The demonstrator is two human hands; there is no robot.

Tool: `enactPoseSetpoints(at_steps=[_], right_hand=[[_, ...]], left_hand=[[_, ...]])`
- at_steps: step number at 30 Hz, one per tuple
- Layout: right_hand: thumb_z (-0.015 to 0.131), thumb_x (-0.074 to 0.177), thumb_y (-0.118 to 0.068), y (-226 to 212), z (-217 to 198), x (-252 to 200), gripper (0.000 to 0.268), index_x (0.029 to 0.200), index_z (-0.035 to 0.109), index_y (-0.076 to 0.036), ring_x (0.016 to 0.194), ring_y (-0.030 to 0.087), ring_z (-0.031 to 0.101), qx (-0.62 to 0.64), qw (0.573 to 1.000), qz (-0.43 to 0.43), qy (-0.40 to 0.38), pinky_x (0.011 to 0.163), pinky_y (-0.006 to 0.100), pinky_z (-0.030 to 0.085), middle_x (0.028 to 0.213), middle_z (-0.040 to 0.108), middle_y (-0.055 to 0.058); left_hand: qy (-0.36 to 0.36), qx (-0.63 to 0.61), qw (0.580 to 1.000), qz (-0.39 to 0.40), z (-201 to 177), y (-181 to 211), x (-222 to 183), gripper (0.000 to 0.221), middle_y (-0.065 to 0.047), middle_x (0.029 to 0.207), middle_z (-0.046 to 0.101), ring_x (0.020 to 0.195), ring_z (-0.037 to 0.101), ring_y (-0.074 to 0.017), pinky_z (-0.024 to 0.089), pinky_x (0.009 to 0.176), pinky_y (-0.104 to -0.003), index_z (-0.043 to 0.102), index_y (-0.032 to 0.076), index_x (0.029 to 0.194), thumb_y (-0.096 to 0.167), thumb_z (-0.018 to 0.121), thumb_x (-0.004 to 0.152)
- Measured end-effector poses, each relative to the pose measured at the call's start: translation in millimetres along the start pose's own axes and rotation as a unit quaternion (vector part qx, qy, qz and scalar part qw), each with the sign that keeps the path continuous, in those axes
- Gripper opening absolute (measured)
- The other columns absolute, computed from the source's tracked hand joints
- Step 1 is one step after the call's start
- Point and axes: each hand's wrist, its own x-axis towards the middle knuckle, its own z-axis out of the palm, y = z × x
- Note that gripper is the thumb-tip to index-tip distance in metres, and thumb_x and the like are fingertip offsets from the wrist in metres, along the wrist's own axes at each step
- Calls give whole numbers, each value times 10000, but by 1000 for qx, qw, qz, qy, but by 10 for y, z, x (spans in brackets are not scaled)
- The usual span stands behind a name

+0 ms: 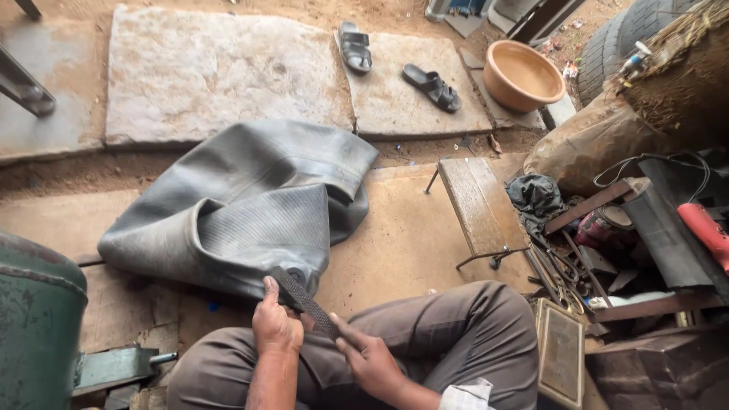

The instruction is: The recorder uses a metal file to roughen the rubber surface of an inner tube around a valve hole to prepare it for repair.

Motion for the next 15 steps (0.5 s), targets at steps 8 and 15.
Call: enactPoseSetpoints(at_steps=[8, 15], right_hand=[[592, 1014, -266, -327, 121, 930, 486, 1491, 539, -339, 959, 297, 731, -87, 994, -14, 68, 811, 372, 547, 1087, 720, 257], [557, 1027, -272, -438, -115, 488, 484, 1508, 529, -326, 683, 185, 622, -66, 996, 52, 36, 685, 365, 527, 839, 711, 221]], left_hand=[[-45, 6, 998, 45, -425, -267, 597, 370, -50, 1024, 699, 834, 684, -140, 525, 669, -240, 631, -1, 1165, 343, 629, 1029], [-28, 19, 998, 50, -141, -75, 126, 397, -70, 1036, 718, 829, 695, -134, 546, 658, -219, 637, -28, 1166, 335, 633, 1007]])
